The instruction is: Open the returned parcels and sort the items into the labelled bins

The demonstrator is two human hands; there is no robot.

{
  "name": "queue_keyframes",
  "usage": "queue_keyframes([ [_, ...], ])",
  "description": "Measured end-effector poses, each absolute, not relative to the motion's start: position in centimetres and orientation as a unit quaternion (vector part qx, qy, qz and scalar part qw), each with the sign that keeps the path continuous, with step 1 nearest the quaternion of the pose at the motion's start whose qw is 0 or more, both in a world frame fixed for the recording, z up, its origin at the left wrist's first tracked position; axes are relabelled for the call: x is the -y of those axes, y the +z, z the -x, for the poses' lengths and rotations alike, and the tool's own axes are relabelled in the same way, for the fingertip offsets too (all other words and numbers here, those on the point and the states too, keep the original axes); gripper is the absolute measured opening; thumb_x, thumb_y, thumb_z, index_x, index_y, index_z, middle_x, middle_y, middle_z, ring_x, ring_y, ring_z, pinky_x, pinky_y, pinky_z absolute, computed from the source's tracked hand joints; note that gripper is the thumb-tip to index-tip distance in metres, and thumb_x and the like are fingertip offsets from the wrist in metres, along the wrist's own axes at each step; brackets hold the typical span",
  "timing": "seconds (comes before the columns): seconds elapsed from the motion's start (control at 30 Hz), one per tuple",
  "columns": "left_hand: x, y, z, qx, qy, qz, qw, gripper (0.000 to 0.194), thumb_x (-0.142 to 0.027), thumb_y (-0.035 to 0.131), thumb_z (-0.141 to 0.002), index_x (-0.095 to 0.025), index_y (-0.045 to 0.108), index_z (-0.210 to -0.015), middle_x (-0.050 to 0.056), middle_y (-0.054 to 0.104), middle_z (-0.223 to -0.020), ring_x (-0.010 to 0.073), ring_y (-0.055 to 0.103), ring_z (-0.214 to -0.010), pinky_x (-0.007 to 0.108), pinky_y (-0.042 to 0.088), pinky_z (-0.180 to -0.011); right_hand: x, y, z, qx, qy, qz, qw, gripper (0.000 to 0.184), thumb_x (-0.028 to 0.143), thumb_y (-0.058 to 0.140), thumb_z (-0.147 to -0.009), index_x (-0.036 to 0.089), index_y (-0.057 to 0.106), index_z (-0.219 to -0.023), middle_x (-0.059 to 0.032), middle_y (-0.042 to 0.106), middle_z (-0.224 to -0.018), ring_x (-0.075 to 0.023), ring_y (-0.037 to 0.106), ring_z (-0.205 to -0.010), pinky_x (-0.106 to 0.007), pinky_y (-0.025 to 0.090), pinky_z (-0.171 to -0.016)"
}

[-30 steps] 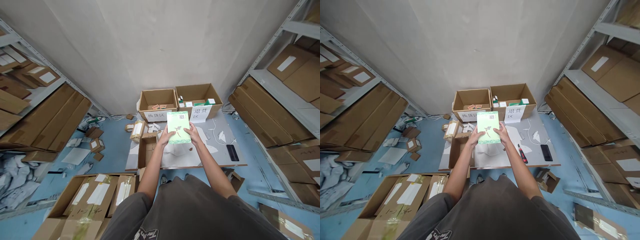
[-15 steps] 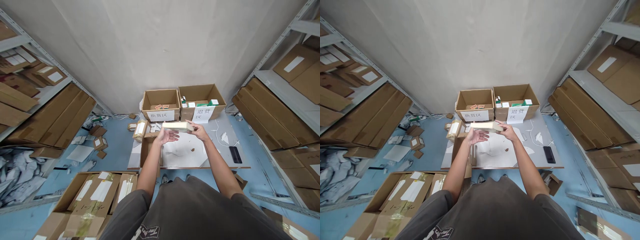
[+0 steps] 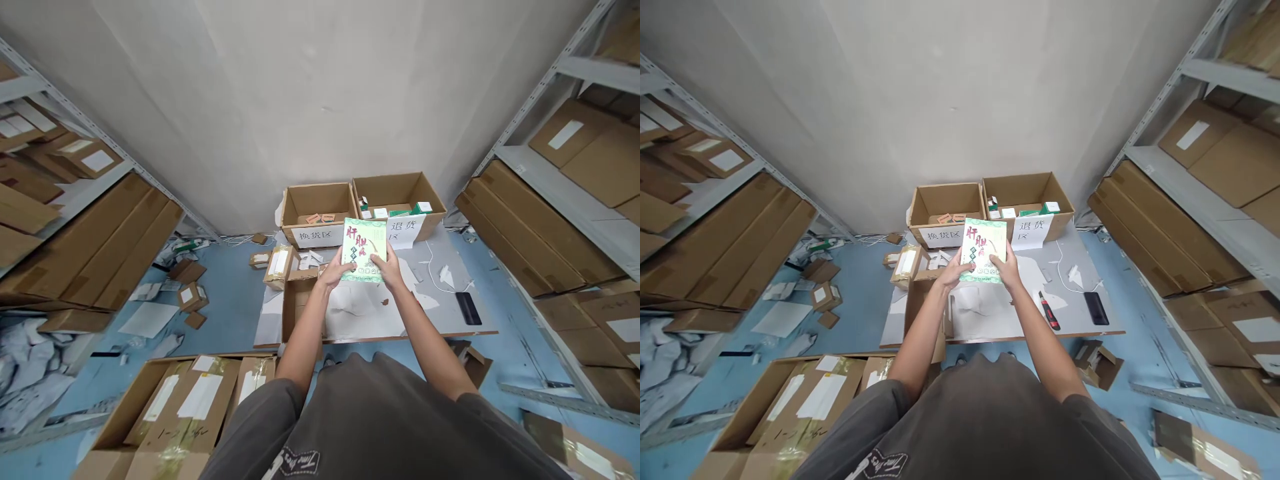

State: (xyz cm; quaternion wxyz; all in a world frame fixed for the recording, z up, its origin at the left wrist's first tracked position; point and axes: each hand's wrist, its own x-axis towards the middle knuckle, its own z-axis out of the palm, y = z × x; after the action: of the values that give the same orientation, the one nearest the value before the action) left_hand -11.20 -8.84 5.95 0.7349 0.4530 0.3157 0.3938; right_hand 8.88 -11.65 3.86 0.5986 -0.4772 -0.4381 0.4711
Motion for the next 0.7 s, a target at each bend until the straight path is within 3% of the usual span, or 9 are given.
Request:
queue_keyframes([
  [0.13, 8.6, 5.3, 10.8, -0.322, 0.42, -0.474, 0.704, 0.114, -0.028, 0.094, -0.067, -0.027, 0.04, -0.167, 0.014, 0.065, -0.153, 0.0316, 0.067, -0.13, 0.041, 0.056, -0.105, 11.6, 3.8, -9.1, 0.472, 0.433, 0.493, 0.589, 0.108, 0.062, 0.081, -0.083, 0.027, 0.034, -0.173, -0.0121, 0.055, -0.166, -0.037, 0.059, -0.147, -0.053, 0.053, -0.12],
  [0.3, 7.8, 4.6, 11.4, -0.395, 0.442, -0.512, 0.622, 0.125, -0.023, 0.091, -0.068, -0.029, 0.025, -0.173, 0.013, 0.068, -0.142, 0.0293, 0.07, -0.119, 0.043, 0.056, -0.104, 9.9, 3.0, -8.5, 0.516, 0.348, 0.525, 0.58, 0.108, 0.057, 0.076, -0.086, 0.026, 0.027, -0.176, -0.0107, 0.044, -0.175, -0.0337, 0.042, -0.161, -0.051, 0.035, -0.134],
  [0.5, 7.1, 4.5, 14.2, -0.41, 0.431, -0.522, 0.611, 0.13, -0.023, 0.091, -0.07, -0.027, 0.016, -0.176, 0.015, 0.067, -0.141, 0.0288, 0.072, -0.114, 0.043, 0.057, -0.103, 8.9, 2.5, -6.3, 0.523, 0.365, 0.517, 0.572, 0.108, 0.055, 0.075, -0.086, 0.025, 0.025, -0.176, -0.0125, 0.045, -0.174, -0.0345, 0.044, -0.159, -0.054, 0.037, -0.132],
  [0.7, 7.3, 3.4, 14.6, -0.392, 0.429, -0.514, 0.631, 0.127, -0.025, 0.094, -0.068, -0.026, 0.026, -0.175, 0.016, 0.061, -0.154, 0.0332, 0.065, -0.132, 0.044, 0.053, -0.111, 9.8, 1.7, -5.8, 0.51, 0.372, 0.521, 0.575, 0.106, 0.059, 0.076, -0.085, 0.028, 0.029, -0.175, -0.0099, 0.043, -0.175, -0.0342, 0.045, -0.159, -0.055, 0.04, -0.13],
])
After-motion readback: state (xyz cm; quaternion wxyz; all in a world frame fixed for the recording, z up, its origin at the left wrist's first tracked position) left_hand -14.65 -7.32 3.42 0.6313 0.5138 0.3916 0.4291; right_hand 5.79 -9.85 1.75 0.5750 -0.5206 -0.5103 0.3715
